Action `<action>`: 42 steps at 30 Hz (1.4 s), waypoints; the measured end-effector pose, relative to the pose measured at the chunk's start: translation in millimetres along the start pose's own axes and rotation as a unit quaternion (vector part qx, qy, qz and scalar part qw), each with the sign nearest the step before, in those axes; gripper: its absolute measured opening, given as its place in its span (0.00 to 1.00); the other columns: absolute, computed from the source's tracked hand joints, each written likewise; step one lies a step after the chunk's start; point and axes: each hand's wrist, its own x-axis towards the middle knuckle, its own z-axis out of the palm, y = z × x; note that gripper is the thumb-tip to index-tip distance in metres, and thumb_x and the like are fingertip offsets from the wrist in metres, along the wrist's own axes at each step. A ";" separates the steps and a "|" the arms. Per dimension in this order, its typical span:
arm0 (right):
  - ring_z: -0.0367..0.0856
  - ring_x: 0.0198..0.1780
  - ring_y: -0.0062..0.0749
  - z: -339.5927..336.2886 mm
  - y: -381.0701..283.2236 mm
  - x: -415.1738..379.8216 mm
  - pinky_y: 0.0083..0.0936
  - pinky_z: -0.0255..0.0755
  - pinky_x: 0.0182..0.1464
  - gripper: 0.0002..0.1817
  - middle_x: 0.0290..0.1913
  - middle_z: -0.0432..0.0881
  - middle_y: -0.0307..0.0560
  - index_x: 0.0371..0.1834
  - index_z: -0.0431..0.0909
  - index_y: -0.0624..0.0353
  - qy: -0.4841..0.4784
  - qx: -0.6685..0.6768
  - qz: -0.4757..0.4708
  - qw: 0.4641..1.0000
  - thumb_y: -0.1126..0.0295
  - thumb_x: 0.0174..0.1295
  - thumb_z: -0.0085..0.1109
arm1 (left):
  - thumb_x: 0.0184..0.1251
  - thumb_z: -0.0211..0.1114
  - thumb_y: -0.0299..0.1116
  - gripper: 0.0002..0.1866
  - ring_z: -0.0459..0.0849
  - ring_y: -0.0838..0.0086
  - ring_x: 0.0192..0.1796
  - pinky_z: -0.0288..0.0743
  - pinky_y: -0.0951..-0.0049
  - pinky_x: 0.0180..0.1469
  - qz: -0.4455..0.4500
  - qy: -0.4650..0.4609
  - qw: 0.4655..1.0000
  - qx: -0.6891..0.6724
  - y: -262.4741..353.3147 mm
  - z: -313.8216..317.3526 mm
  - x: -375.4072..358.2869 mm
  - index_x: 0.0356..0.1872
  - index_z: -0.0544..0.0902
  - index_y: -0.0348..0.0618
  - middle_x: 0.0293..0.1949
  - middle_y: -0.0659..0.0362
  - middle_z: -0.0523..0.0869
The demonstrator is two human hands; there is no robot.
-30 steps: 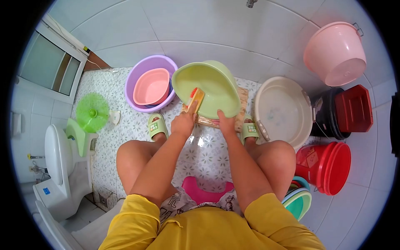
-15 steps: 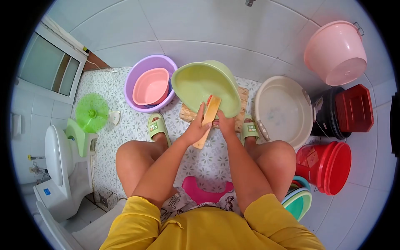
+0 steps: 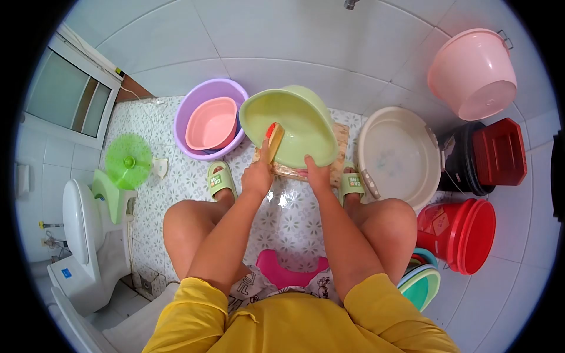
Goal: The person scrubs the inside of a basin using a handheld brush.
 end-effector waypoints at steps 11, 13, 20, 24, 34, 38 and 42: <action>0.83 0.30 0.34 -2.4 7.6 2.0 0.21 0.79 0.25 0.19 0.45 0.76 0.52 0.53 0.66 0.67 -0.002 0.004 -0.042 0.999 0.69 0.61 0.51 | 0.64 0.51 0.22 0.38 0.79 0.71 0.27 0.76 0.69 0.32 0.021 -0.229 0.829 -0.509 -4.8 34.3 -14.6 0.71 0.48 0.68 0.35 0.49 0.78; 0.83 0.30 0.35 -1.7 5.1 0.3 0.22 0.80 0.25 0.19 0.45 0.75 0.53 0.53 0.66 0.67 0.002 0.008 -0.030 1.000 0.70 0.61 0.51 | 0.63 0.51 0.22 0.39 0.81 0.67 0.30 0.76 0.66 0.35 0.040 -0.209 0.854 -0.475 -15.9 42.8 -9.1 0.71 0.46 0.70 0.37 0.48 0.79; 0.83 0.30 0.37 -0.9 -2.9 -1.6 0.23 0.81 0.27 0.20 0.44 0.75 0.55 0.53 0.65 0.69 -0.018 -0.008 0.008 1.000 0.70 0.60 0.51 | 0.61 0.51 0.24 0.44 0.83 0.55 0.40 0.75 0.54 0.42 0.008 0.032 0.997 0.072 -33.7 16.6 2.8 0.70 0.38 0.76 0.40 0.45 0.82; 0.82 0.30 0.36 -1.3 -1.1 -1.1 0.24 0.81 0.27 0.20 0.44 0.76 0.54 0.53 0.65 0.69 -0.017 0.000 -0.004 1.000 0.70 0.60 0.51 | 0.63 0.51 0.25 0.41 0.83 0.59 0.38 0.77 0.58 0.39 0.033 0.041 0.998 0.022 -31.7 24.2 -3.7 0.70 0.42 0.76 0.39 0.46 0.82; 0.82 0.30 0.36 -1.9 1.3 -0.3 0.22 0.80 0.27 0.20 0.43 0.76 0.52 0.53 0.66 0.68 0.001 0.004 -0.002 1.000 0.69 0.60 0.52 | 0.63 0.50 0.25 0.40 0.80 0.69 0.27 0.77 0.69 0.29 0.049 -0.153 0.926 -0.343 -27.4 37.8 -6.4 0.71 0.45 0.74 0.31 0.53 0.80; 0.83 0.30 0.37 -1.6 1.8 0.5 0.23 0.80 0.27 0.20 0.43 0.77 0.53 0.53 0.66 0.68 -0.010 -0.005 -0.004 1.000 0.69 0.60 0.52 | 0.58 0.52 0.23 0.46 0.84 0.58 0.36 0.77 0.58 0.37 0.027 0.010 0.997 0.069 -22.0 14.9 0.6 0.70 0.37 0.73 0.35 0.46 0.83; 0.83 0.30 0.37 -1.8 -0.8 0.2 0.23 0.80 0.27 0.20 0.43 0.77 0.54 0.53 0.66 0.68 -0.011 -0.016 0.000 1.000 0.69 0.60 0.52 | 0.58 0.53 0.23 0.46 0.83 0.54 0.38 0.76 0.56 0.41 -0.009 0.041 0.995 0.086 -10.8 7.9 -7.6 0.70 0.37 0.71 0.36 0.44 0.83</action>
